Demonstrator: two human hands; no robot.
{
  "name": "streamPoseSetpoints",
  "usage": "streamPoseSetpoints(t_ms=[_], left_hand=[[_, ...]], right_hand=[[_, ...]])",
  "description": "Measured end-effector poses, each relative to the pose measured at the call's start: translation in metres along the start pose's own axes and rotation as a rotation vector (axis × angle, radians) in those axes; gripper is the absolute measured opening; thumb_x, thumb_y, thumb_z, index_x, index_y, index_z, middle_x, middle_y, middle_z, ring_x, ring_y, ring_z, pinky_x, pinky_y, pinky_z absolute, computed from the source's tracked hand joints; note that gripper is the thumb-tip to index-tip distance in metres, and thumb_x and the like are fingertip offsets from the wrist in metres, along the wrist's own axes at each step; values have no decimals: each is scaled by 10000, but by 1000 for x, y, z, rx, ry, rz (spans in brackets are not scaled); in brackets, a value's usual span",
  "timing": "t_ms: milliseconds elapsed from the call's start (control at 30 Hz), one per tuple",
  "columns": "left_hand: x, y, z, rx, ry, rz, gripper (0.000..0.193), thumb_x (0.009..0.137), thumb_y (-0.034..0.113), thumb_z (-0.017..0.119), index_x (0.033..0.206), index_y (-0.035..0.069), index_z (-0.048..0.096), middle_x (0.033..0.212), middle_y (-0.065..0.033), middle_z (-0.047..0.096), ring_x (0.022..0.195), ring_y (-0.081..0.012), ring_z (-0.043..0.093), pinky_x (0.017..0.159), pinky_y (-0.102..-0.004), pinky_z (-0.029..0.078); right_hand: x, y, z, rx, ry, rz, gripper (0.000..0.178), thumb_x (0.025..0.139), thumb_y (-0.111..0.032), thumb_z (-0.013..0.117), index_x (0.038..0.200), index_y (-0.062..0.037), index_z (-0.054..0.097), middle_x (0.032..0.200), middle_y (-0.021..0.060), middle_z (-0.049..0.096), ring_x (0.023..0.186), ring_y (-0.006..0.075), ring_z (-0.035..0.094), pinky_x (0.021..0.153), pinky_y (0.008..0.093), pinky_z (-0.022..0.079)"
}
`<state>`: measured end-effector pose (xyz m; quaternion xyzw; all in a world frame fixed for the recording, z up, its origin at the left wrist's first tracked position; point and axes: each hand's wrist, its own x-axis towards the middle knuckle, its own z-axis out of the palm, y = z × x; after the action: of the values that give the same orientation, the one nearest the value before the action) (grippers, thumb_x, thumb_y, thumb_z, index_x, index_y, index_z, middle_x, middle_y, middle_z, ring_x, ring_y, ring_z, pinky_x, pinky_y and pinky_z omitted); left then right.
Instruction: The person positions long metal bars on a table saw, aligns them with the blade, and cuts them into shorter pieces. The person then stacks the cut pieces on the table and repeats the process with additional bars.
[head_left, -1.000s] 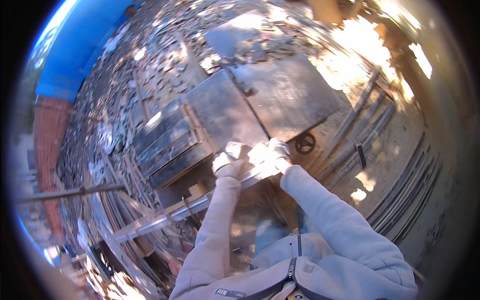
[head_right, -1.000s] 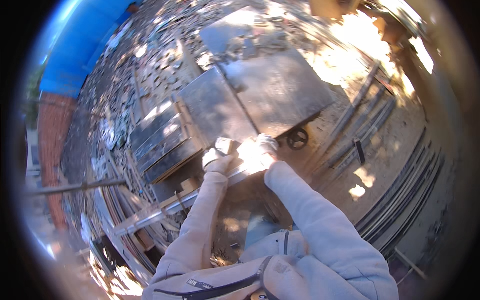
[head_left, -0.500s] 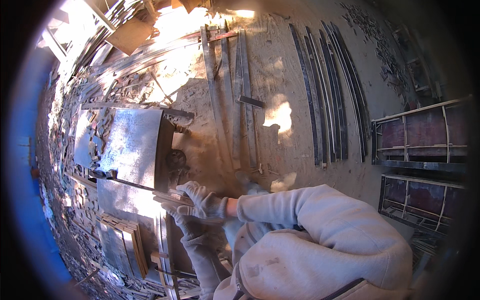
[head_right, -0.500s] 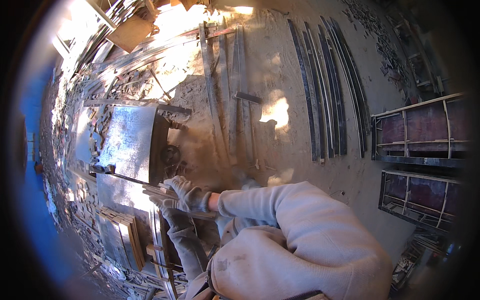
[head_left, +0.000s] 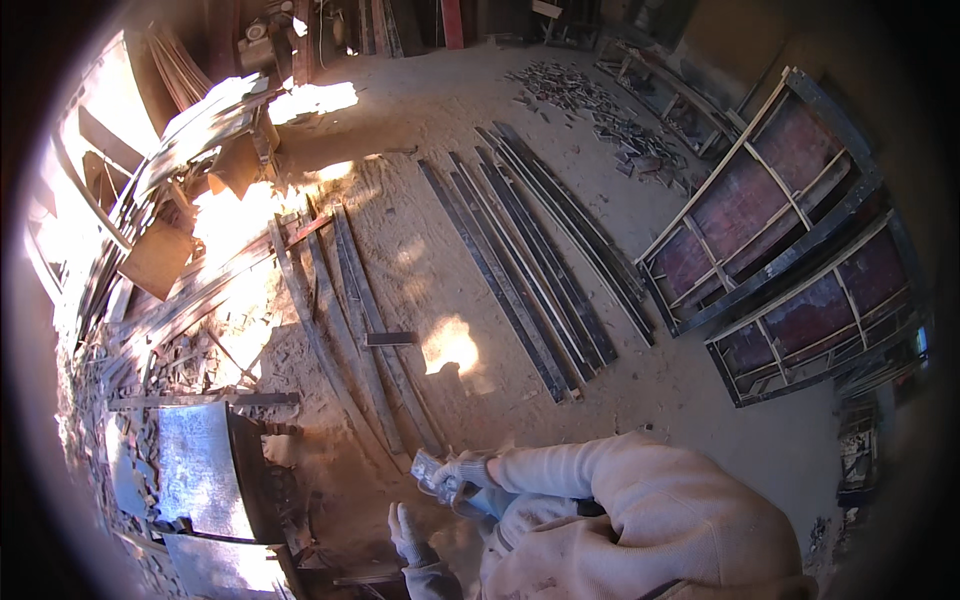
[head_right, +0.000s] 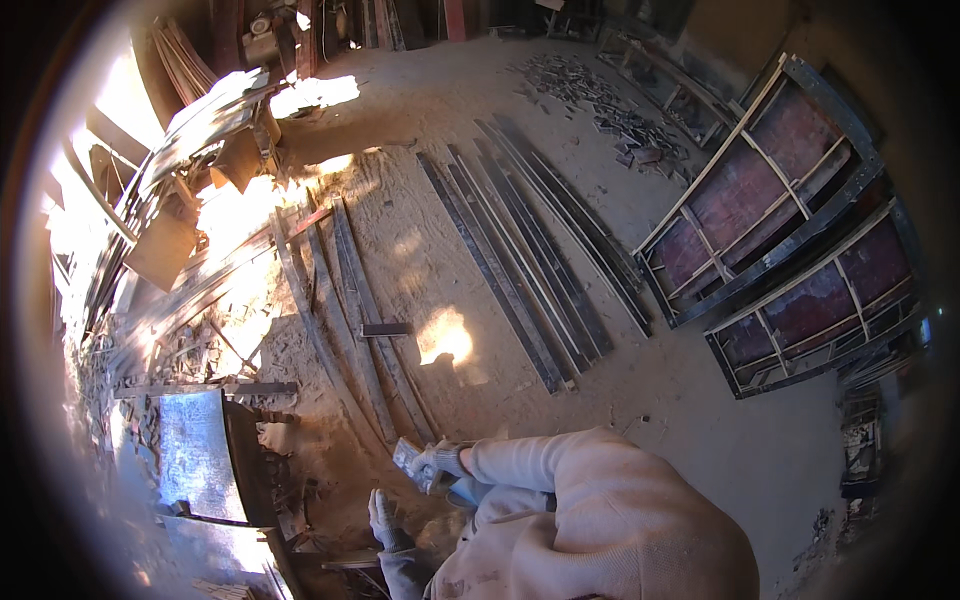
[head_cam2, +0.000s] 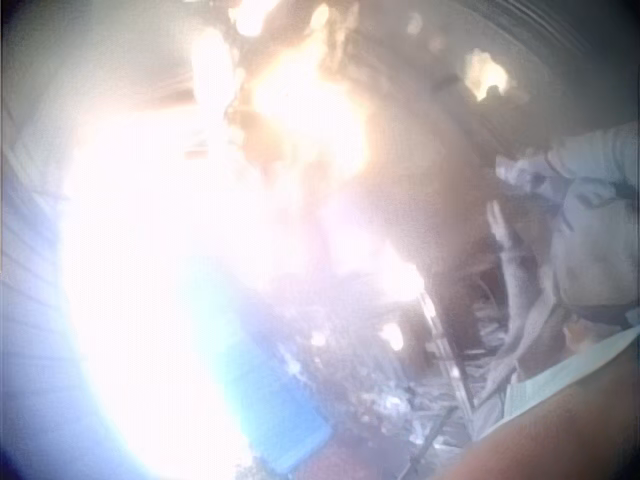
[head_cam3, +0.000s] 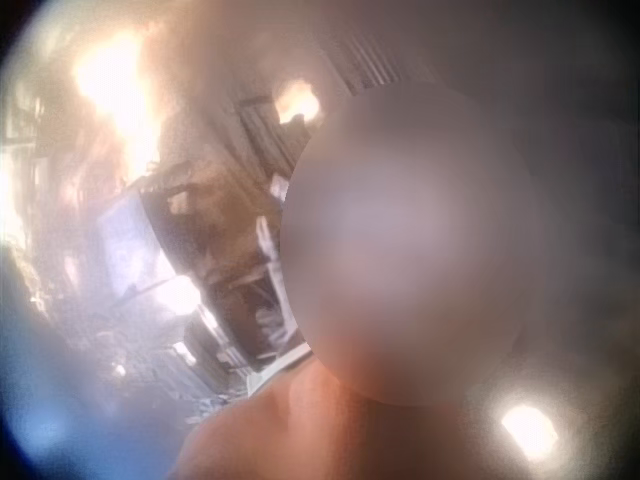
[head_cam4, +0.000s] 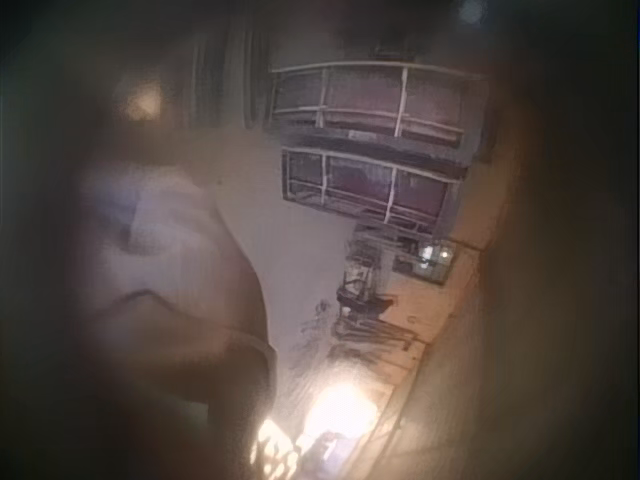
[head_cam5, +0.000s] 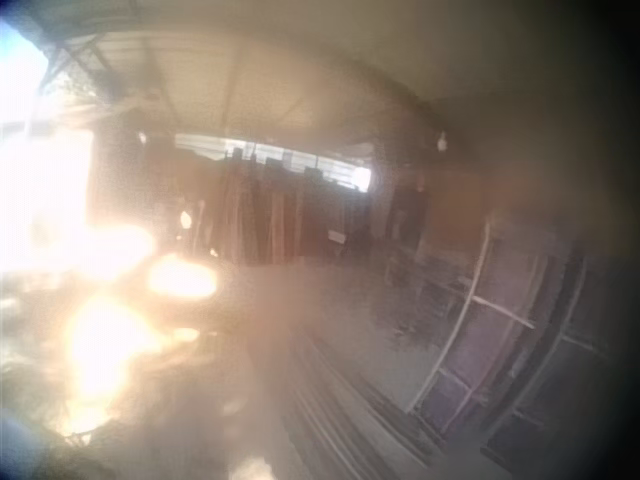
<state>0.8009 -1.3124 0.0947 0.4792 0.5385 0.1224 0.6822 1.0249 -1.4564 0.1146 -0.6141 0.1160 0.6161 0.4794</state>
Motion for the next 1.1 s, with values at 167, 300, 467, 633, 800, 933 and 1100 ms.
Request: streamPoseSetpoints(t_ms=[167, 300, 467, 633, 800, 933, 1100], left_hand=[[-39, -56, -27, -246, 170, -276, 442, 1078, 408, 654, 1346, 57, 670, 1100, -65, 698, 984, -161, 666, 772, -363, 580], [-58, -49, 24, -69, 220, -218, 445, 1078, 408, 657, 1355, 60, 670, 1019, -22, 675, 898, -118, 627, 761, -295, 534], [11, -25, 171, 162, -143, -61, 331, 1110, 305, 643, 1221, 2, 720, 1051, -91, 762, 949, -145, 686, 837, -315, 561], [102, -36, 349, 102, -337, -65, 233, 1111, 288, 655, 1096, 70, 736, 888, -65, 755, 770, -183, 695, 761, -349, 578], [178, -80, 436, 600, -241, 226, 107, 992, 232, 744, 1072, 162, 748, 894, -56, 738, 712, -279, 708, 606, -394, 559], [219, -91, 450, 671, 19, 456, 171, 899, 236, 807, 1059, 179, 784, 874, 18, 738, 616, -187, 677, 520, -357, 516], [267, -82, 450, 378, 86, 378, 217, 829, 147, 811, 1044, 146, 779, 963, 42, 764, 699, -121, 690, 492, -279, 486]], right_hand=[[-90, -160, -220, 453, 37, -342, 211, 1009, -223, 716, 1177, -102, 676, 991, 73, 747, 784, 204, 719, 715, 352, 601], [-216, -457, -439, 596, 383, -1234, 287, 1122, -302, 561, 885, -150, 504, 759, 30, 429, 638, 200, 438, 580, 374, 404], [-40, -557, -479, -183, 329, -1082, 207, 1096, -263, 621, 1185, -104, 721, 1053, 48, 751, 929, 105, 683, 849, 269, 544], [354, -368, -373, -1045, 583, -620, 529, 860, -418, 930, 1199, -59, 740, 1027, 100, 807, 936, 228, 760, 881, 372, 612], [633, -226, -301, -1718, 290, -258, 1028, 848, -576, 838, 1595, -18, 403, 1455, 255, 616, 1338, 412, 617, 1086, 509, 537], [780, -189, -255, -1752, 380, -228, 1246, 794, -621, 888, 1680, -6, 265, 1565, 270, 526, 1436, 430, 537, 1190, 507, 464], [867, -181, -229, -1672, 386, -90, 923, 845, -447, 895, 1547, 4, 500, 1423, 237, 680, 1225, 398, 719, 998, 525, 603]])
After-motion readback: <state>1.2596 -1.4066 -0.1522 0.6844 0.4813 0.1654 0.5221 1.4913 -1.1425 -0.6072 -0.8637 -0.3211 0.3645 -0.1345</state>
